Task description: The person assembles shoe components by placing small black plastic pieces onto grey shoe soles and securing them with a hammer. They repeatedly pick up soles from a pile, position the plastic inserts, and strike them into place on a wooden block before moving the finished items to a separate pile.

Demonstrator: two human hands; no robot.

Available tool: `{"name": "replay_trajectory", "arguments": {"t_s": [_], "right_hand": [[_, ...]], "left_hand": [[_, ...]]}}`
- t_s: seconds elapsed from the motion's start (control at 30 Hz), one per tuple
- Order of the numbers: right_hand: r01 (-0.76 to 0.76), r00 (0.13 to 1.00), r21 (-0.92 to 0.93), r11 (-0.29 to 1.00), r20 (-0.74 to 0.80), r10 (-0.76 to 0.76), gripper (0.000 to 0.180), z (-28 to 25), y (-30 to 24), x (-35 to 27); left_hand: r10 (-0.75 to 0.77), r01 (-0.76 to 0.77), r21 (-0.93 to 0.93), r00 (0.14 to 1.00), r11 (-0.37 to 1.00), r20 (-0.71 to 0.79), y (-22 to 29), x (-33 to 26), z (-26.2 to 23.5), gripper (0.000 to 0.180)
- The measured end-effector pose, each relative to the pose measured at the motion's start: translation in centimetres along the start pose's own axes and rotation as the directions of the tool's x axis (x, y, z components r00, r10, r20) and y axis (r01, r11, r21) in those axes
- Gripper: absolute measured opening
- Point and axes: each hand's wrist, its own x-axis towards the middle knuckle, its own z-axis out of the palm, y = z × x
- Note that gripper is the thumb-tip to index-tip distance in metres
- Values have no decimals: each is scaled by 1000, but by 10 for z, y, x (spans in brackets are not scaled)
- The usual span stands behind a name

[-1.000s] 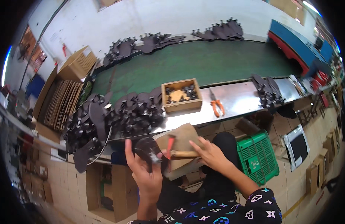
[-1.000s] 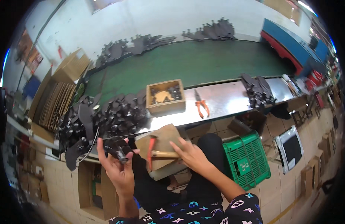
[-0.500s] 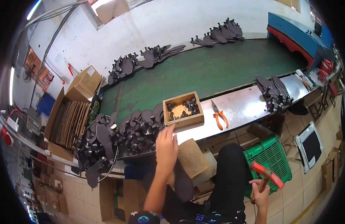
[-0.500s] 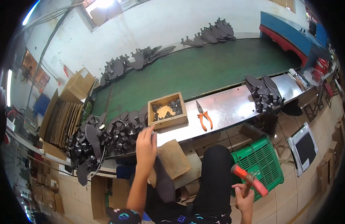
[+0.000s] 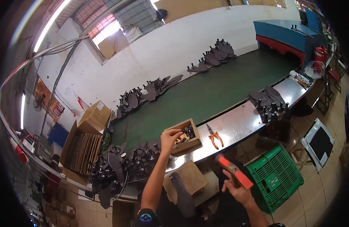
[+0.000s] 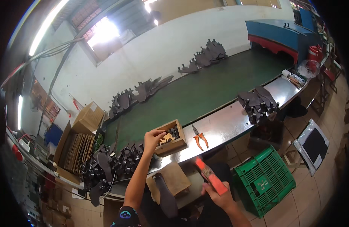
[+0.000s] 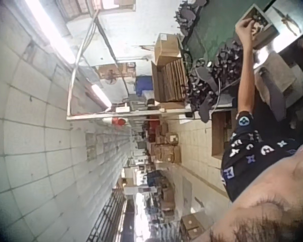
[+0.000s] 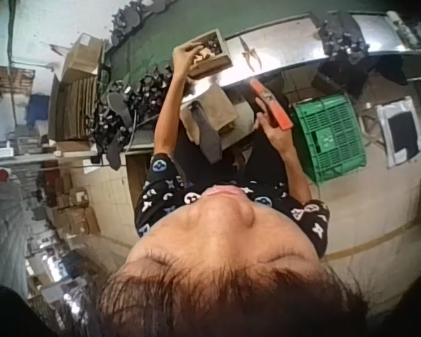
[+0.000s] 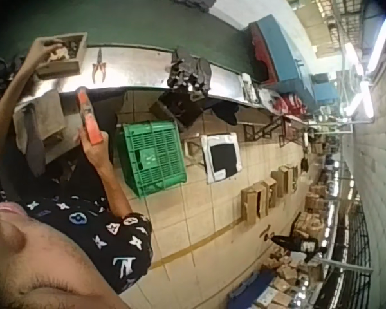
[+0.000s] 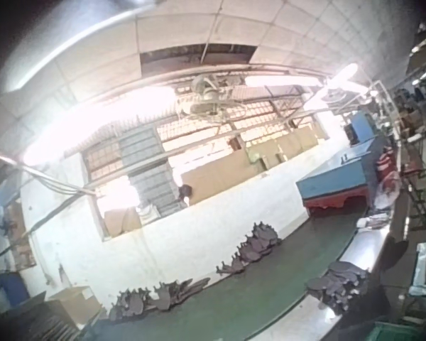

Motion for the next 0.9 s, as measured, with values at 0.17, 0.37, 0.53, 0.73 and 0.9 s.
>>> {"name": "replay_trajectory", "arguments": {"t_s": [0.17, 0.37, 0.53, 0.73, 0.9], "right_hand": [[125, 992, 69, 990, 10, -126, 51, 29, -34, 47], [12, 990, 261, 965, 134, -48, 35, 66, -101, 53], [-94, 982, 233, 968, 180, 52, 26, 90, -109, 45], [-144, 950, 288, 947, 308, 50, 19, 93, -89, 48], [-224, 922, 290, 930, 371, 106, 17, 104, -76, 46]], "left_hand": [[697, -563, 449, 681, 694, -223, 94, -133, 0, 19], [908, -762, 563, 416, 321, 44, 119, -215, -5, 21], [868, -773, 417, 489, 478, -88, 101, -228, -11, 19], [337, -378, -207, 918, 902, -210, 92, -234, -13, 24], [322, -368, -204, 919, 907, -227, 84, -249, -26, 23]]}}
